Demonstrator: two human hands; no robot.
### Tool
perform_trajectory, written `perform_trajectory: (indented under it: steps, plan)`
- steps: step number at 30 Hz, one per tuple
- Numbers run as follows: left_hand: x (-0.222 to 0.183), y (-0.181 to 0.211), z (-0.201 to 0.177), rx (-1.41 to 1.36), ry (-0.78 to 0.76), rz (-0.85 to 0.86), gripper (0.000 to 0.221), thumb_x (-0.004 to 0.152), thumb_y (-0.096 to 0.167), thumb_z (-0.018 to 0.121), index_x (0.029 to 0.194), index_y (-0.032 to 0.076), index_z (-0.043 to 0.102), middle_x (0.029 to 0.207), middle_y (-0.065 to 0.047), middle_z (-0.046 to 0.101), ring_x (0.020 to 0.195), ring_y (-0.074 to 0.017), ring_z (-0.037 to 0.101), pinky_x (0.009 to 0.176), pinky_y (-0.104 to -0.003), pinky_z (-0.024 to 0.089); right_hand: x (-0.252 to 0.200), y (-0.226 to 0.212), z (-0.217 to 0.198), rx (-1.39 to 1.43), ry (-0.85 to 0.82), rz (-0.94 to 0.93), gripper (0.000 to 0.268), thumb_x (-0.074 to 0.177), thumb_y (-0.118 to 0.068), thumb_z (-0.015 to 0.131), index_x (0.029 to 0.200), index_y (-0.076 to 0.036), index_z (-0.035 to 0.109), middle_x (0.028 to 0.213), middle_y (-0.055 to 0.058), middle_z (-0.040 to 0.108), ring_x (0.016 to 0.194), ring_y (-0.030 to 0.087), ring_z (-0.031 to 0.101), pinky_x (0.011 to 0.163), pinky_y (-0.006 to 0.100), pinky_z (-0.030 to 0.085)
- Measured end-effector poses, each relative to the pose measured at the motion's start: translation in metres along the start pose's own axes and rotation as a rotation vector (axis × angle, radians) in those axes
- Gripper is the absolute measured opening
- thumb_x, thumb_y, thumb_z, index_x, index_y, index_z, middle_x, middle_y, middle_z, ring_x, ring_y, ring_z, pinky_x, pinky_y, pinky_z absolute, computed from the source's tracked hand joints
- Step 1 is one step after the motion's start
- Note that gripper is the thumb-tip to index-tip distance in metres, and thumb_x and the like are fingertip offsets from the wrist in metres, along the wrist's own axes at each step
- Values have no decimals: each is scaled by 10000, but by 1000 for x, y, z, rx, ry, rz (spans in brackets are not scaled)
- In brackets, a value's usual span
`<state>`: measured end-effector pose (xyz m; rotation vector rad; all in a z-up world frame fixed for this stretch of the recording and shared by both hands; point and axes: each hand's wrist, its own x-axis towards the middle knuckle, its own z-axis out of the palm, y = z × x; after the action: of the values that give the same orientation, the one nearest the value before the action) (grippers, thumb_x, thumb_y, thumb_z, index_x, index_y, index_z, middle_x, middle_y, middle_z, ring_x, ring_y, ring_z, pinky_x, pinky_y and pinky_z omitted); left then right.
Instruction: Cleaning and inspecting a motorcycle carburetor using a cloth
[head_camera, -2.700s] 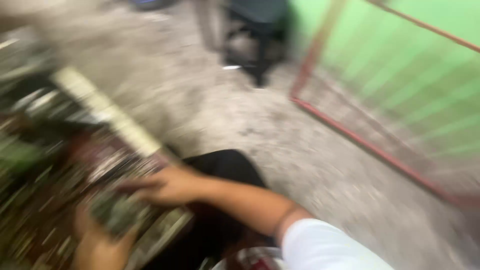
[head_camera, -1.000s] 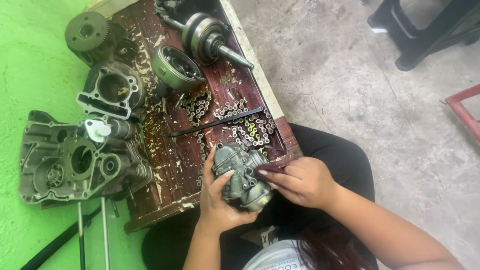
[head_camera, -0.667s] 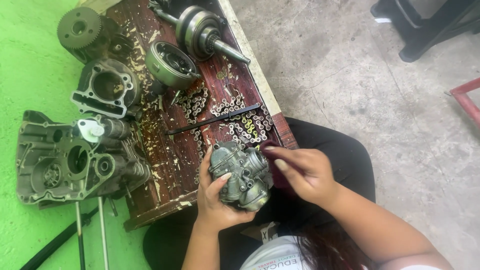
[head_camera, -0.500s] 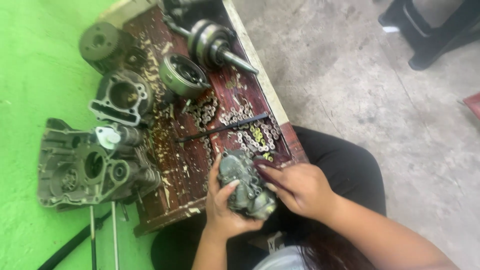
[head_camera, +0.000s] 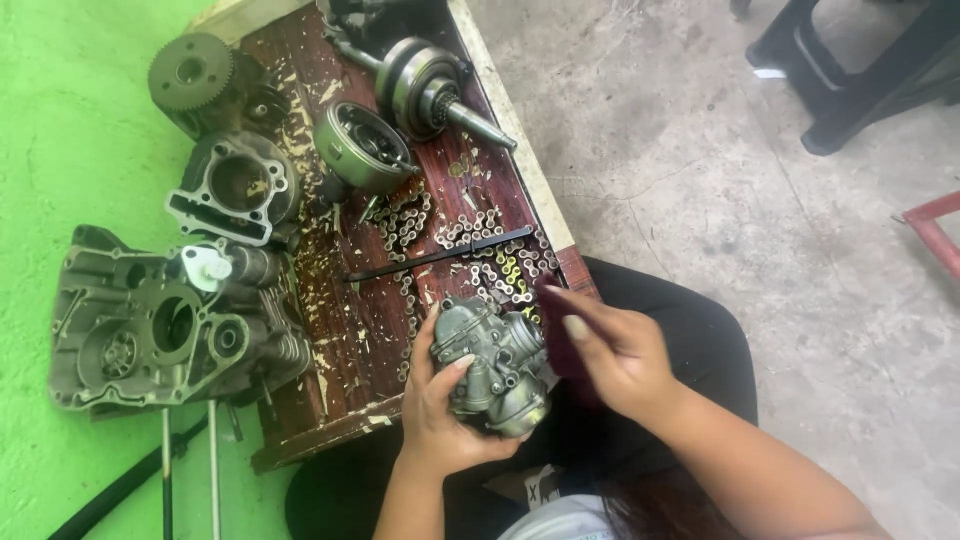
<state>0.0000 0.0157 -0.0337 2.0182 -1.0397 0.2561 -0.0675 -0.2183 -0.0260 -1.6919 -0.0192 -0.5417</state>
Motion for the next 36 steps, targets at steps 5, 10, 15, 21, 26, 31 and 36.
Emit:
perform_trajectory:
  steps: [5,10,15,21,26,31,36]
  plan:
    - [3,4,-4,1,-8,-31,1103,480,423,942,1397,321,338,1614,-242,261,1399,-511,489,1057,-572,567,20,-6,14,-342,-167,-132,430,925,-292,621,1297,-80,667,847,63,782,542,180,646,523,286,495]
    - [6,9,-4,-8,-6,-34,1091,484,407,943,1386,297,340,1599,-248,292,1390,-495,515,1063,-551,567,8,0,16,-334,-99,-175,313,847,-204,739,1085,0,733,699,58,690,506,205,566,506,310,439]
    - [12,11,-6,-30,-34,-113,1092,467,411,913,1377,267,328,1603,-276,266,1301,-483,584,1001,-553,589,1,-8,12,-567,-106,-271,293,886,-184,705,1110,4,701,766,45,684,626,232,633,609,327,505]
    - [9,9,-5,-27,-14,-118,1107,488,429,917,1413,267,331,1611,-260,262,1315,-460,582,1021,-529,587,4,12,-1,-160,-93,109,278,941,-210,604,1107,-49,758,725,27,756,536,135,633,526,252,485]
    - [2,0,1,39,-8,-21,1033,552,527,882,1404,321,336,1623,-219,248,1339,-459,566,1064,-563,559,18,-2,1,25,-3,228,513,1026,-274,450,1459,0,478,1464,184,566,1308,275,584,1101,365,452]
    - [-20,-19,12,155,20,128,874,631,682,843,1325,403,390,1604,-130,280,1354,-484,537,1036,-567,600,27,-20,7,-256,-363,58,583,999,-516,367,1416,-179,596,934,82,749,683,180,670,628,304,517]
    - [-21,-19,11,130,4,124,818,652,719,821,1299,404,432,1625,-130,272,1352,-475,535,1025,-571,588,18,-27,-4,-448,-311,97,400,946,-360,538,1246,-151,701,885,51,790,638,240,713,589,340,526]
